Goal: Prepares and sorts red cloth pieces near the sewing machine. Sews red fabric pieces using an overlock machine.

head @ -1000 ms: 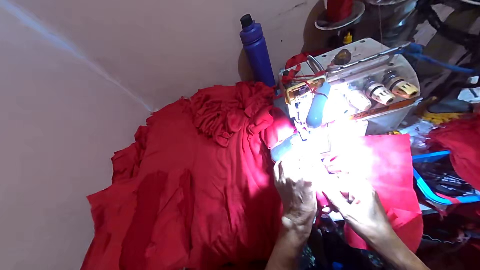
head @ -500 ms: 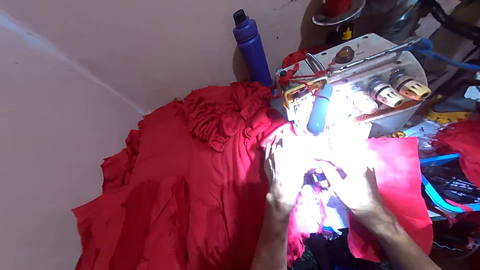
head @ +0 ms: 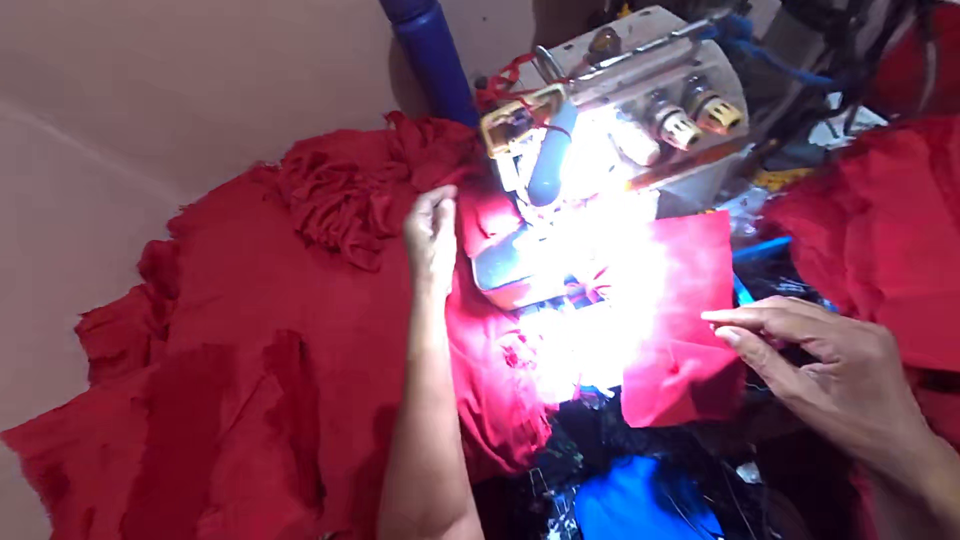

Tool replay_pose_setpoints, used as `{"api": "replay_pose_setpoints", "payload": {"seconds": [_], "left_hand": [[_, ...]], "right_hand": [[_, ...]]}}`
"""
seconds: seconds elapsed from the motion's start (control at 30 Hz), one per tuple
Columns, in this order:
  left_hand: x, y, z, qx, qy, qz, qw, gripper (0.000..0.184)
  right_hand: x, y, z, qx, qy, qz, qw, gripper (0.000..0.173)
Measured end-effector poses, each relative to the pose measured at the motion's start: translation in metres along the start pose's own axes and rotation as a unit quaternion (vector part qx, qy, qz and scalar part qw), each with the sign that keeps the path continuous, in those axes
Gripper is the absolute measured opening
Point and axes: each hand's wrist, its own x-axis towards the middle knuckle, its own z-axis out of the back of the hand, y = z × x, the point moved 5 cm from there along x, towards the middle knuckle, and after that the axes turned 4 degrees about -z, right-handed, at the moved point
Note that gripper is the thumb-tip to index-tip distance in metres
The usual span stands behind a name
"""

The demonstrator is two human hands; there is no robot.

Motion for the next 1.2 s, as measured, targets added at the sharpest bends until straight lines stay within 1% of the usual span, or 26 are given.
{"api": "replay_pose_setpoints", "payload": {"seconds": [0.1,0.13,0.2,0.27,0.33,0.4,0.5,0.57,0.7,0.73,0.8,0.87,0.93,1.0,1.03,1.1,1.17,1.2], "left_hand": [[-0.08,-0.055,0.0,0.133,-0.077,-0.053,0.987,0.029],[-0.109,-0.07,-0.007,0.143,-0.092,-0.067,0.983,0.026],[-0.163,-0.093,-0.03,0.114,-0.089,-0.089,0.985,0.02],[-0.201,-0.109,-0.057,0.058,-0.062,-0.112,0.99,0.015],[-0.221,-0.118,-0.078,0.047,-0.038,-0.131,0.99,0.016],[-0.23,-0.118,-0.092,0.074,-0.016,-0.133,0.988,0.026],[-0.236,-0.114,-0.102,0.121,-0.001,-0.128,0.984,0.031],[-0.239,-0.112,-0.103,0.114,-0.008,-0.121,0.986,0.03],[-0.245,-0.11,-0.102,0.119,-0.009,-0.137,0.983,0.036],[-0.245,-0.11,-0.1,0.116,-0.01,-0.138,0.984,0.033],[-0.243,-0.111,-0.096,0.086,-0.02,-0.123,0.988,0.018],[-0.235,-0.111,-0.089,0.003,-0.015,-0.084,0.996,0.01],[-0.221,-0.112,-0.082,-0.093,0.017,-0.043,0.995,0.007],[-0.195,-0.117,-0.076,-0.15,0.048,-0.038,0.987,0.007],[-0.178,-0.122,-0.074,-0.148,0.058,-0.051,0.986,0.008],[-0.139,-0.138,-0.073,-0.107,0.084,-0.086,0.987,0.009],[-0.104,-0.163,-0.07,-0.076,0.094,-0.108,0.987,0.015],[-0.09,-0.177,-0.067,-0.08,0.084,-0.126,0.985,0.018]], "right_hand": [[-0.012,-0.017,0.009,-0.017,0.032,0.023,0.999,0.028],[-0.015,-0.021,0.006,-0.03,0.044,0.032,0.998,0.031],[-0.017,-0.023,-0.004,-0.047,0.059,0.05,0.996,0.036],[-0.015,-0.017,-0.015,-0.055,0.066,0.063,0.994,0.036],[-0.012,-0.015,-0.028,-0.077,0.079,0.079,0.991,0.036],[-0.01,-0.016,-0.039,-0.093,0.091,0.09,0.987,0.034],[-0.01,-0.017,-0.037,-0.068,0.088,0.085,0.99,0.022],[-0.013,-0.021,-0.033,-0.037,0.091,0.071,0.993,0.02],[-0.015,-0.022,-0.023,0.088,0.103,0.025,0.99,0.019],[-0.015,-0.02,-0.022,0.11,0.109,0.013,0.988,0.021],[-0.015,-0.017,-0.018,0.124,0.122,0.003,0.985,0.025],[-0.015,-0.015,-0.017,0.103,0.097,0.018,0.99,0.019],[-0.014,-0.019,-0.016,0.09,0.09,0.03,0.991,0.016],[-0.005,-0.02,-0.009,0.089,0.099,0.041,0.99,0.019],[0.004,-0.017,-0.004,0.082,0.096,0.05,0.991,0.02],[0.029,-0.007,0.013,0.058,0.071,0.074,0.993,0.022],[0.058,0.004,0.034,0.06,0.02,0.102,0.993,0.022],[0.071,0.01,0.044,0.086,-0.014,0.123,0.989,0.022]]}}
